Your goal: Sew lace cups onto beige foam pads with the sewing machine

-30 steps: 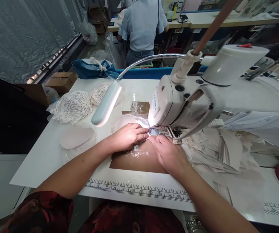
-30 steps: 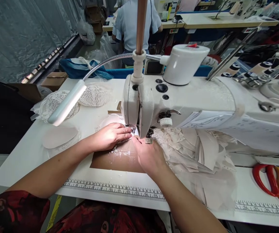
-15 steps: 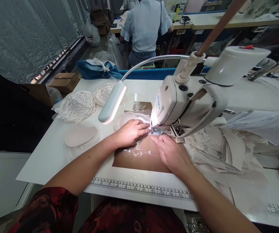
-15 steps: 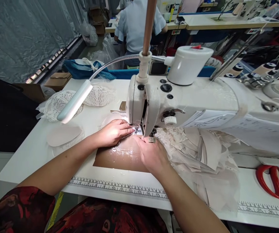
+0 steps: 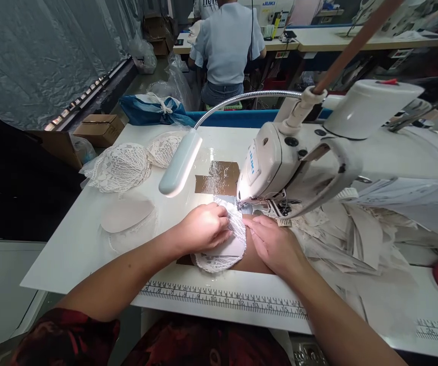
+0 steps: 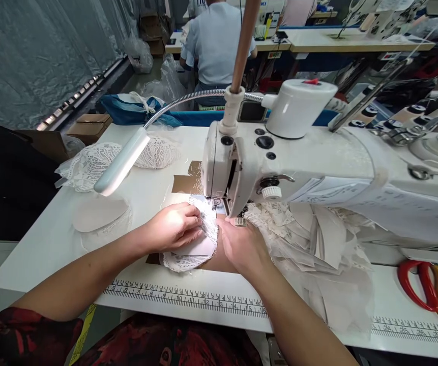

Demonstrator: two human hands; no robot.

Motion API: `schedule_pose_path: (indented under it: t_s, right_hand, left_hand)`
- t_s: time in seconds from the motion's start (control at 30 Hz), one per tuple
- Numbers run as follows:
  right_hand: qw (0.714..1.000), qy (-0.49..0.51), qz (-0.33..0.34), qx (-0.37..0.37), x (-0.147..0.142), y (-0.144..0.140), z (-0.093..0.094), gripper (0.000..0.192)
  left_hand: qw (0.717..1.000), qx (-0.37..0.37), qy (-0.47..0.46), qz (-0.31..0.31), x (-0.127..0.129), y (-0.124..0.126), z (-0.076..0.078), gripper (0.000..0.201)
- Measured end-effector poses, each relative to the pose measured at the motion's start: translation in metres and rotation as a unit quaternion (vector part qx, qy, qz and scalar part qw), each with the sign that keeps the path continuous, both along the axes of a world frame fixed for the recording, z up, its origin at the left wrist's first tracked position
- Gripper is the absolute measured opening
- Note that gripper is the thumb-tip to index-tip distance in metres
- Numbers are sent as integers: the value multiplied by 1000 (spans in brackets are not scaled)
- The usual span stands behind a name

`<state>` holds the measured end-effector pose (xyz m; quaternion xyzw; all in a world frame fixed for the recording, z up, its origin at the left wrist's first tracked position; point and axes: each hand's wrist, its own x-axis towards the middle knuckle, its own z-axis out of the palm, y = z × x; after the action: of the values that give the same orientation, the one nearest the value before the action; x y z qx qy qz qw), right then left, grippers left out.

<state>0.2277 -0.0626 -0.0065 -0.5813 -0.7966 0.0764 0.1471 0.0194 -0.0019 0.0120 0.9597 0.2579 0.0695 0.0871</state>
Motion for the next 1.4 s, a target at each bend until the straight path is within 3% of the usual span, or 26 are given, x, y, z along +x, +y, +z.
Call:
schedule_pose_path:
  t_s: [0.1, 0.33, 0.6, 0.9, 1.4]
  right_hand:
    - [1000, 5, -5, 7, 3, -1, -1, 36]
    - [1000, 7, -3, 22, 4, -4, -1, 34]
    - [1000, -3, -8, -10, 1, -1, 3, 40]
    - [997, -64, -4, -39, -5, 0, 2, 38]
    - [995, -92, -2, 48, -10, 2, -4, 40]
  left_hand:
    - [999, -28, 15, 20, 3, -2, 0, 27]
    - [998, -5, 53, 40, -3, 3, 2, 19]
    - [999, 13, -5, -41, 7, -2, -14, 30]
    - [998, 31, -7, -49, 4, 1, -18, 41]
    - [997, 30, -17, -69, 3, 10, -20, 42]
